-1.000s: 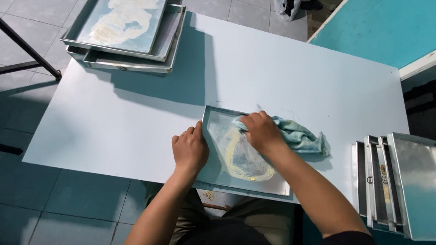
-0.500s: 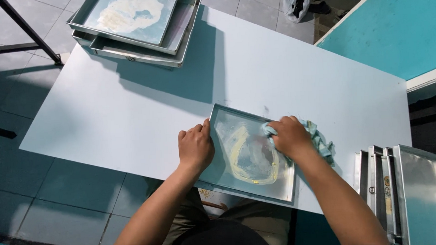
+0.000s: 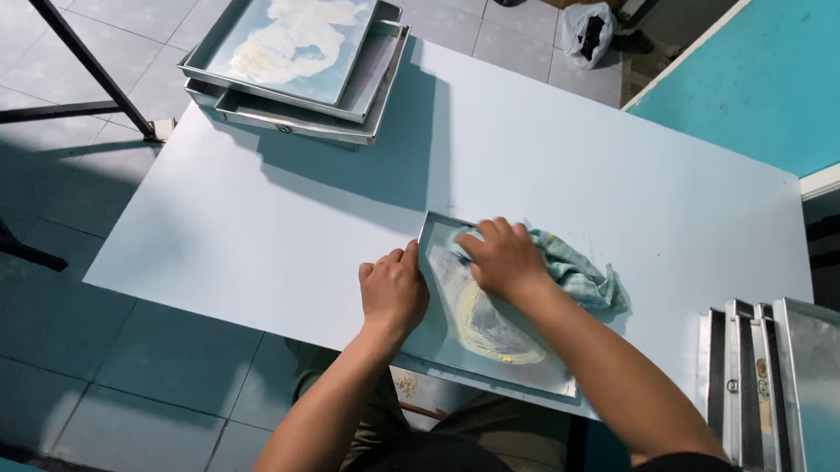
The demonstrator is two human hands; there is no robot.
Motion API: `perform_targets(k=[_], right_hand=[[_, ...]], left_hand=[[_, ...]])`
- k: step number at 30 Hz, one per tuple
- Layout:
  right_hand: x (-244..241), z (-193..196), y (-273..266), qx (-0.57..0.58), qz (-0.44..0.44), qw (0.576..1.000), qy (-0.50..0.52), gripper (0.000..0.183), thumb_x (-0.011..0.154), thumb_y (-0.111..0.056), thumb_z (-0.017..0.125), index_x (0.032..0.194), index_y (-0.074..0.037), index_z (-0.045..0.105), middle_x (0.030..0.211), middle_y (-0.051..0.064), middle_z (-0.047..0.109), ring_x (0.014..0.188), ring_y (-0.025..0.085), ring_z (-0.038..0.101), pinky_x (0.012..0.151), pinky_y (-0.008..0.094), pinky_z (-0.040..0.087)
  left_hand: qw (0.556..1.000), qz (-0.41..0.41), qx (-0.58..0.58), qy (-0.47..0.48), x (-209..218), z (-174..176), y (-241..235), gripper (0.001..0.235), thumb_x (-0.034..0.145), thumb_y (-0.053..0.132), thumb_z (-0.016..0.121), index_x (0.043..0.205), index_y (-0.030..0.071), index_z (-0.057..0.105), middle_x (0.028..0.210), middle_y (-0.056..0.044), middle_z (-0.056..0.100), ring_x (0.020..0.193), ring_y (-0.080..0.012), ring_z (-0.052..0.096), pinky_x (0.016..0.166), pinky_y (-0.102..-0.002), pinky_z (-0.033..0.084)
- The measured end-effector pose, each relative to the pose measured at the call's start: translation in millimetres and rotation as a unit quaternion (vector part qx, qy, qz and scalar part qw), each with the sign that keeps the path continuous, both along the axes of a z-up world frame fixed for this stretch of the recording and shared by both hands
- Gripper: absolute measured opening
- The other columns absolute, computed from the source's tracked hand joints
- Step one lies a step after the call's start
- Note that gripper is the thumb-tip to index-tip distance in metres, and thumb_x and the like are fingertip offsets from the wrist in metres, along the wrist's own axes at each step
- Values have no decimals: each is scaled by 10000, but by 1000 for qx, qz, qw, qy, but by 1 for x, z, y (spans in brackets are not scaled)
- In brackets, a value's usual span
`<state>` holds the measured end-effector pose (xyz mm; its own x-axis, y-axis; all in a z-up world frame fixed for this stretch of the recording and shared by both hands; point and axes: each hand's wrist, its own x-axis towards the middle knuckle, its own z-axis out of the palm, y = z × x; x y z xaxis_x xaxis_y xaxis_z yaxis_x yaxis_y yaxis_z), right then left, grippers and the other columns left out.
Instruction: The person wipes a rectangular metal tray with a cloth, cleaning a yellowish residue from its surface. They flip the tray over to clean the other side and then place it on a stack of similar trays.
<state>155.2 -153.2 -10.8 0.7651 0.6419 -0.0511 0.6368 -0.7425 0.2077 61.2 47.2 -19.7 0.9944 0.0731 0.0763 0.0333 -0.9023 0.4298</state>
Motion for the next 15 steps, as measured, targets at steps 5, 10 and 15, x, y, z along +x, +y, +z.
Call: perform_targets(k=[5, 10, 15], right_hand=[[-19, 34, -69, -81, -78, 993, 29, 452, 830, -280, 713, 1274, -344, 655, 1181, 38, 656, 1157, 283, 629, 948, 482, 524], [-18, 31, -135, -181, -150, 971, 51, 452, 851, -311, 671, 1294, -396, 659, 1250, 21, 653, 1200, 263, 640, 901, 415, 586], [-10, 44, -97, -157, -115, 978, 72, 454, 827, -206, 706, 1265, -324, 694, 1182, 77, 675, 1124, 292, 680, 833, 403, 621]], left_hand=[[1000, 6, -8, -13, 0, -17, 0, 412, 937, 138, 495, 1332, 142, 612, 973, -39, 740, 882, -263, 738, 761, -375, 455], [1000, -8, -5, 11, 2, -17, -2, 423, 944, 121, 497, 1351, 138, 612, 996, -47, 740, 889, -252, 733, 773, -371, 453], [998, -44, 17, 35, 8, -20, 0, 432, 967, 142, 489, 1391, 130, 575, 1028, -55, 733, 918, -250, 730, 815, -374, 460]])
